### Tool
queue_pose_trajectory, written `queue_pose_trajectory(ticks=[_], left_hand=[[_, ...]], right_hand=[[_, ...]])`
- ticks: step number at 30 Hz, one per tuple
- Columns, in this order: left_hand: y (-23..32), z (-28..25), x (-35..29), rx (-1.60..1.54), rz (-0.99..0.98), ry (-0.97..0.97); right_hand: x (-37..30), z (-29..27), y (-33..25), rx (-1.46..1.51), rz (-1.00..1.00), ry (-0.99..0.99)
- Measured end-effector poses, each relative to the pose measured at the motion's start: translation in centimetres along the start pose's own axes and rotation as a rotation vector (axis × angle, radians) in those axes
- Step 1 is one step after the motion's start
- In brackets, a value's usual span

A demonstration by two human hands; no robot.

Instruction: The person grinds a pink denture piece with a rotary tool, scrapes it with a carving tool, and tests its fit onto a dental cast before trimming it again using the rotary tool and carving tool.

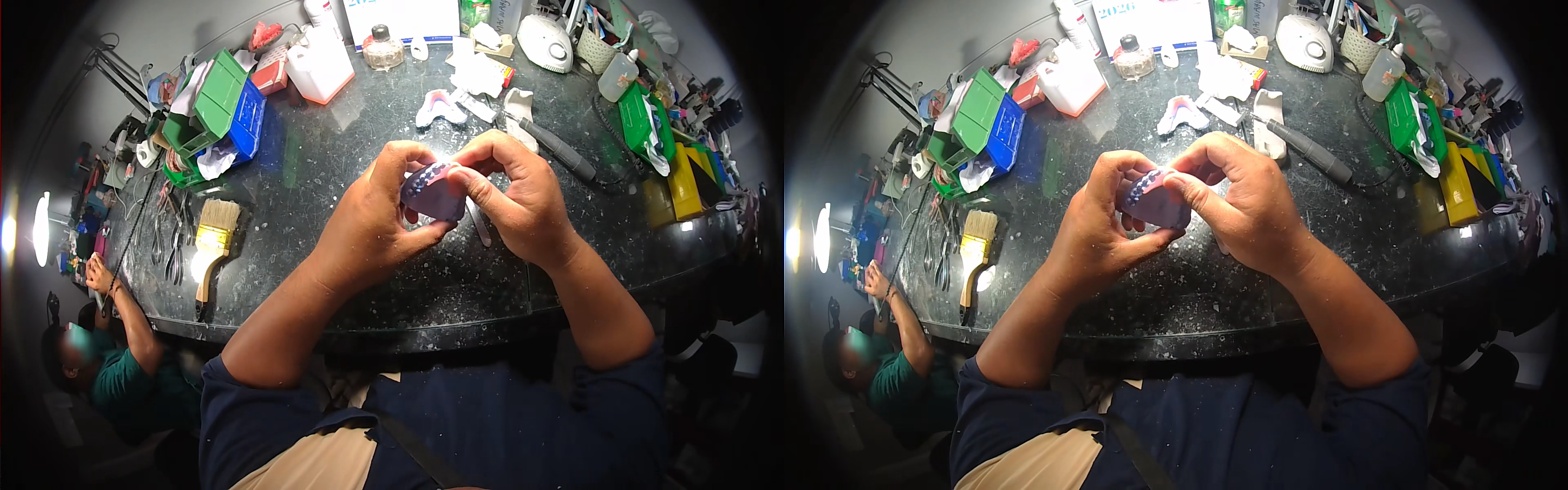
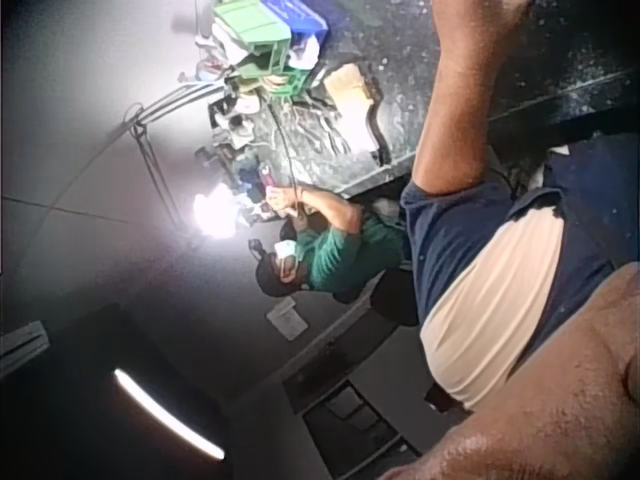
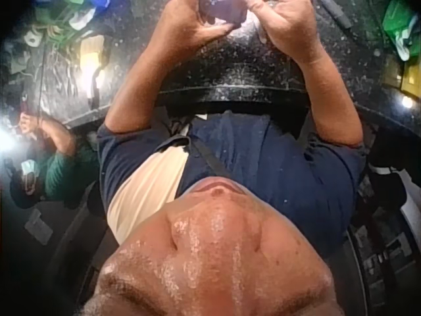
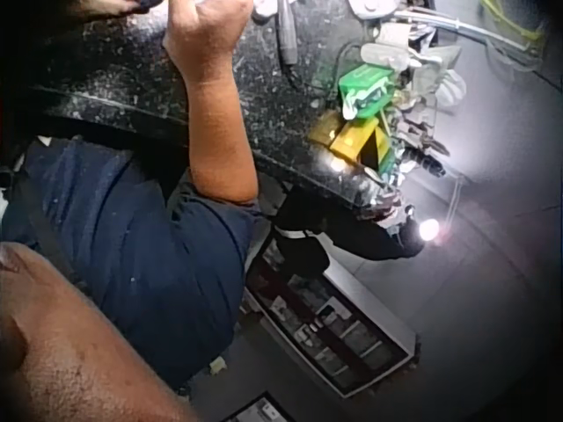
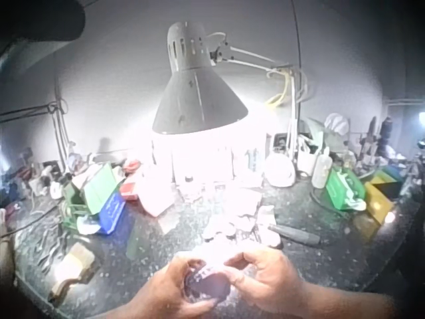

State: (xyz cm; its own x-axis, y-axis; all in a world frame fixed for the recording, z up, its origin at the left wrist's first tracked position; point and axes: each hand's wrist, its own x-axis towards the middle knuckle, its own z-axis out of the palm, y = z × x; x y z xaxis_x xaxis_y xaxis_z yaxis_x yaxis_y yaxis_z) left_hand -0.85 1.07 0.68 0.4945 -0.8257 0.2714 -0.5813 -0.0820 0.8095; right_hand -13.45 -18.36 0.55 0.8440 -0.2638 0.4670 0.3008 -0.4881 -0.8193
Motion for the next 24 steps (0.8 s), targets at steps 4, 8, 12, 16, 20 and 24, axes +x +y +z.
queue_pose_trajectory(ticks=[4, 8, 12, 16, 20, 24], left_hand=[[0.5, -0.2, 0.1, -0.044, -0.027, -0.05], [0.1, 0.1, -0.1, -0.248, -0.067, -0.04], [-0.2, 0.4, 0.3, -0.451, -0.103, 0.034], [-0.1, 0.3, 0.3, -0.425, -0.081, 0.051], [-0.7, 0.5, 0.3, -0.39, -0.026, 0.062], [-0.7, 0.7, 0.3, -0.395, -0.018, 0.065]], right_hand=[[-0.4, 0.1, 0.0, 0.013, 0.07, 0.02], [-0.5, 0.4, -0.5, 0.09, 0.137, 0.048], [-0.5, 0.3, 0.1, 0.029, 0.054, 0.029], [-0.5, 0.4, 0.1, 0.002, 0.008, 0.025], [-0.5, 0.5, 0.1, 0.046, 0.028, 0.026], [-0.5, 0.5, 0.3, 0.014, 0.003, 0.008]])
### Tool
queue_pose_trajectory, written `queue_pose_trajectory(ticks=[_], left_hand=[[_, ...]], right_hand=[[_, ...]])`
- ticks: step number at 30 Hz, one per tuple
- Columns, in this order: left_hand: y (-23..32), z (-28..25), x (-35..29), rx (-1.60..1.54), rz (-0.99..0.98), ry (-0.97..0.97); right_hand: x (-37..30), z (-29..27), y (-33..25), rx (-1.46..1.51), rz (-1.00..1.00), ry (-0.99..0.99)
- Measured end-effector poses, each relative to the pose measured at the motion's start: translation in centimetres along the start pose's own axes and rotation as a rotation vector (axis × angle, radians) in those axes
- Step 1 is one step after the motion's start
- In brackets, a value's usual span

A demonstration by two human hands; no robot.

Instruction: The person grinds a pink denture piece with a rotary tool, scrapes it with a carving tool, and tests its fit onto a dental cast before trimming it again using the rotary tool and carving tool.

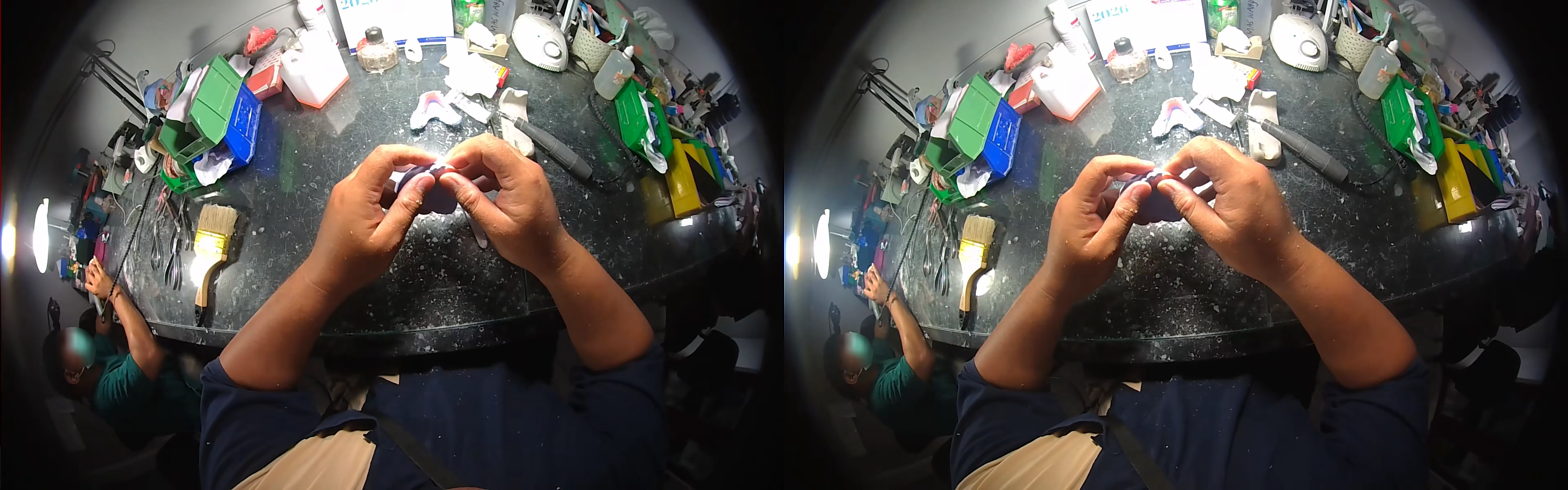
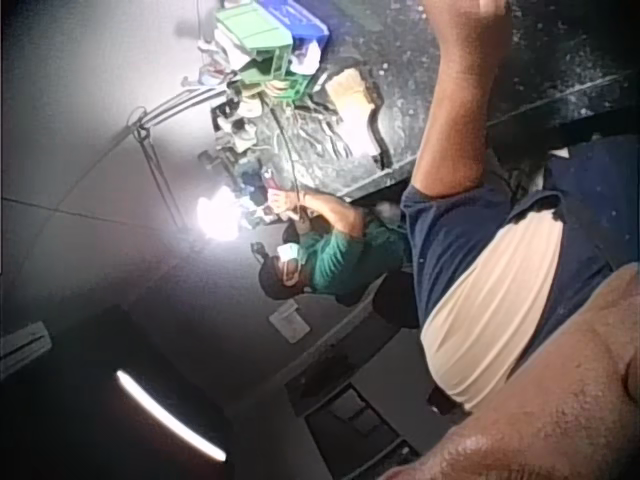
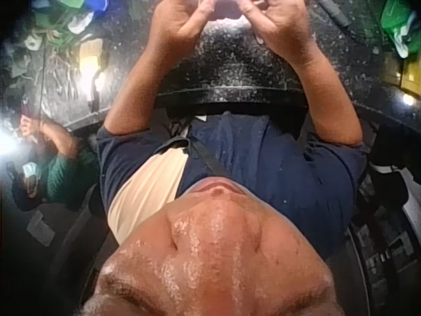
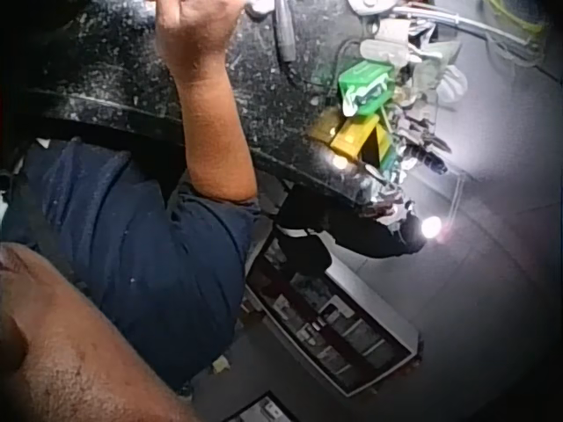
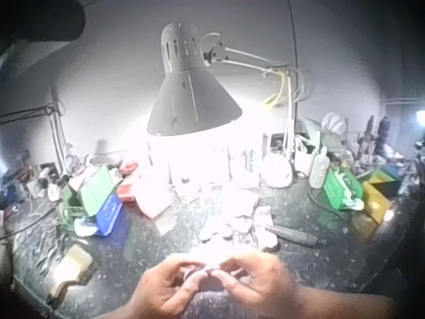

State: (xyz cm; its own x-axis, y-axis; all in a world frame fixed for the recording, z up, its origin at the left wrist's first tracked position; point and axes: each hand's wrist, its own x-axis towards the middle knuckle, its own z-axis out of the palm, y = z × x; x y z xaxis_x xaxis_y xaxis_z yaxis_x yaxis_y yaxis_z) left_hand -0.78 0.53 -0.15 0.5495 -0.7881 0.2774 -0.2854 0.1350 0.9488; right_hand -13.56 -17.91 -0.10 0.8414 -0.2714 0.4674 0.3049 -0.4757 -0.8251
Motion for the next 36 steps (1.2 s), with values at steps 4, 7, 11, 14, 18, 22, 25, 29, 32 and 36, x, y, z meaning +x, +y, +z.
queue_pose_trajectory(ticks=[4, 7, 11, 14, 18, 22, 25, 29, 32, 36], left_hand=[[-0.1, -0.1, 0.0, 0.073, 0.05, 0.001], [0.1, 0.1, 0.0, 0.084, 0.086, 0.002], [0.0, 0.2, -0.1, 0.032, 0.079, 0.045], [0.0, 0.3, -0.1, -0.008, 0.072, 0.056], [0.6, 0.3, -0.1, -0.049, 0.051, 0.052], [0.6, 0.0, -0.2, 0.053, 0.063, 0.023], [0.9, 0.2, -0.2, 0.025, 0.071, 0.028], [1.2, -0.1, -0.6, 0.101, 0.047, -0.032], [0.9, -0.3, -0.7, 0.212, 0.085, -0.026], [0.4, 0.1, -0.3, 0.057, 0.01, 0.04]], right_hand=[[0.0, 0.2, -0.2, 0.016, -0.01, 0.007], [-0.1, 0.2, -0.2, 0.018, -0.004, 0.038], [-0.1, 0.0, -0.1, 0.066, 0.032, 0.033], [-0.1, 0.4, 0.1, 0.153, 0.105, 0.043], [0.0, 0.7, -0.1, 0.323, 0.131, 0.051], [-0.3, 0.5, -0.4, 0.287, 0.196, -0.029], [-0.4, 0.7, -0.5, 0.195, 0.169, 0.003], [-0.5, 0.8, -0.8, 0.01, 0.036, 0.026], [-0.5, 0.8, -0.8, 0.021, 0.054, 0.016], [-0.2, 0.6, 0.4, 0.343, 0.238, -0.047]])
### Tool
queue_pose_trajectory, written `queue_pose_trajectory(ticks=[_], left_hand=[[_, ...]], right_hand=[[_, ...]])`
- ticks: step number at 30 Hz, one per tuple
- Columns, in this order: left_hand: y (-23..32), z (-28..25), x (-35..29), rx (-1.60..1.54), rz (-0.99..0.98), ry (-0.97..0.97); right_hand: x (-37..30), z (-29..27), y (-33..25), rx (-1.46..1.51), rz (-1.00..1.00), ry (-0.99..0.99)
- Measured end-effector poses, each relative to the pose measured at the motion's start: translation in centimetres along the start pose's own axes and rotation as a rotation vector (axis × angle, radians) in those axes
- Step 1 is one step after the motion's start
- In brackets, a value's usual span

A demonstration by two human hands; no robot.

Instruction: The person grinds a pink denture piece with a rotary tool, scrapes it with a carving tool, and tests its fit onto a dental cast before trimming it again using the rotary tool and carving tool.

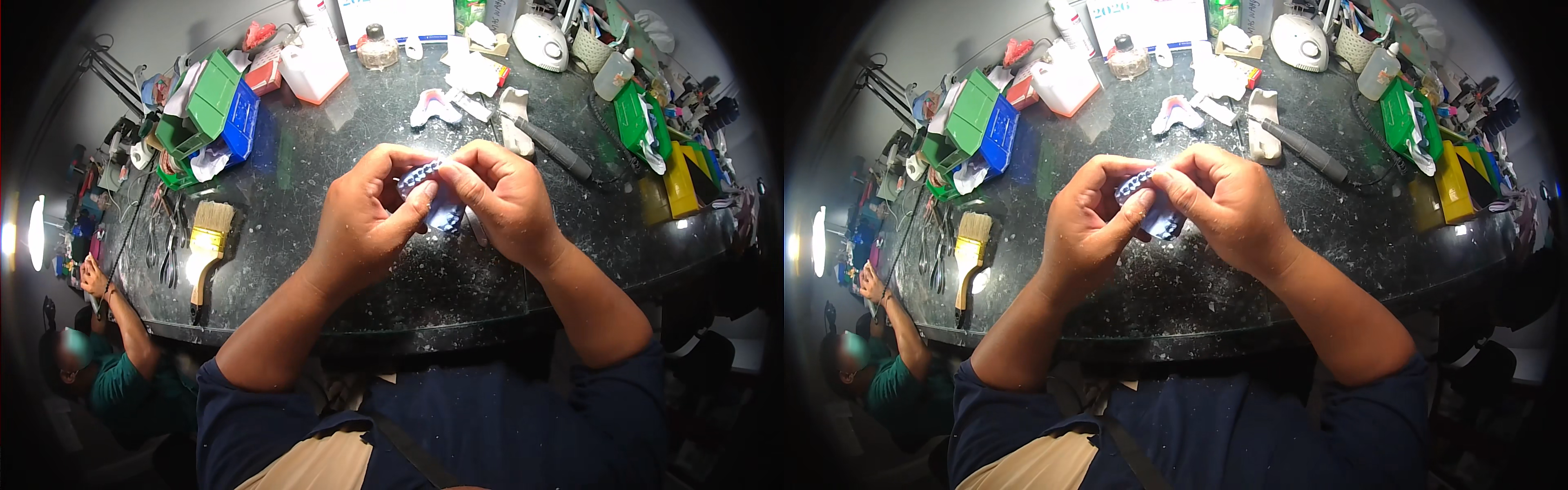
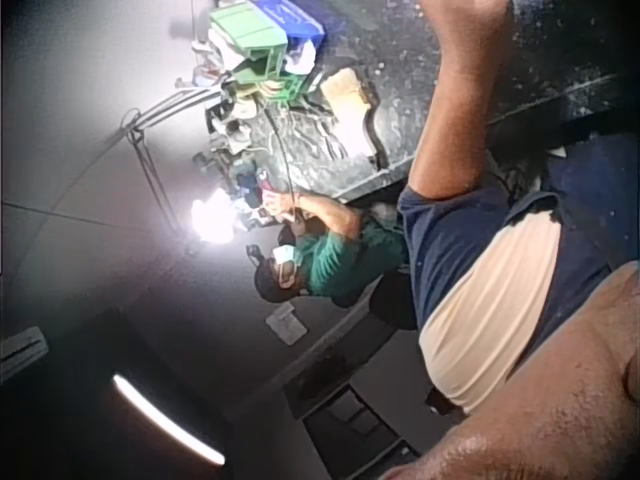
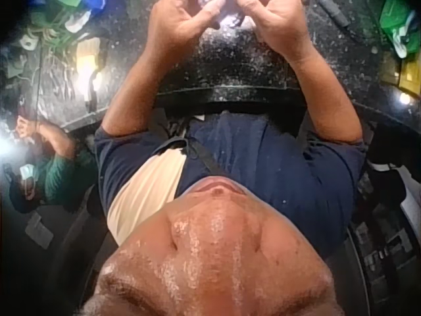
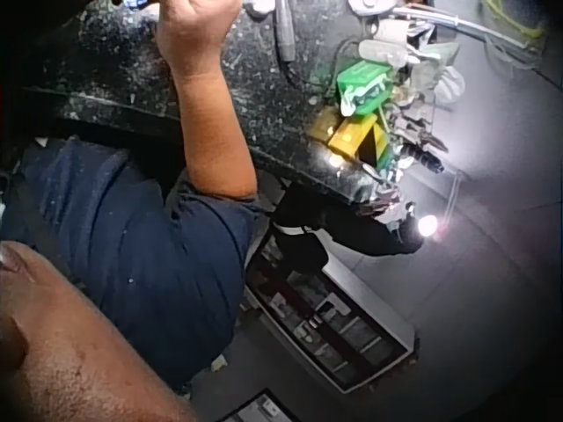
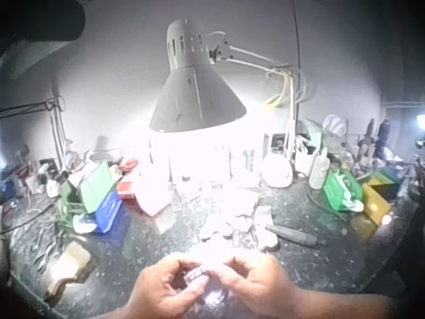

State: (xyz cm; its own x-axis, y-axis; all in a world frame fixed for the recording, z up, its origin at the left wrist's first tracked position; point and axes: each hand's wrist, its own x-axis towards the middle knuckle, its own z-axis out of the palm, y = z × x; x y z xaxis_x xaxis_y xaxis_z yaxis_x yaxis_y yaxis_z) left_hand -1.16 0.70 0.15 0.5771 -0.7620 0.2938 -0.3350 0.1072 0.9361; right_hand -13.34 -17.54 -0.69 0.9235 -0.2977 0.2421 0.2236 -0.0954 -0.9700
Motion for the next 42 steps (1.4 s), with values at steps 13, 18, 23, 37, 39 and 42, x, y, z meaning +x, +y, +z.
queue_pose_trajectory(ticks=[13, 18, 23, 37, 39, 42], left_hand=[[0.7, -0.1, 0.5, -0.362, -0.177, -0.012], [1.0, -0.5, 0.5, -0.228, -0.265, -0.094], [0.2, 0.2, -0.1, -0.218, -0.109, -0.034], [0.0, -0.9, 0.9, -0.691, -0.399, -0.11], [0.0, -0.7, 0.8, -0.669, -0.39, -0.157], [0.0, -0.5, 0.7, -0.664, -0.412, -0.163]], right_hand=[[-0.2, 0.1, -0.5, 0.023, 0.051, 0.02], [-0.4, 0.1, -1.3, -0.339, -0.037, 0.059], [-0.3, 0.3, -1.3, -0.551, -0.306, 0.095], [0.0, -0.6, -1.0, -0.429, -0.248, 0.182], [0.1, -0.8, -0.5, -0.392, -0.249, 0.201], [0.2, -1.1, -0.3, -0.353, -0.253, 0.219]])
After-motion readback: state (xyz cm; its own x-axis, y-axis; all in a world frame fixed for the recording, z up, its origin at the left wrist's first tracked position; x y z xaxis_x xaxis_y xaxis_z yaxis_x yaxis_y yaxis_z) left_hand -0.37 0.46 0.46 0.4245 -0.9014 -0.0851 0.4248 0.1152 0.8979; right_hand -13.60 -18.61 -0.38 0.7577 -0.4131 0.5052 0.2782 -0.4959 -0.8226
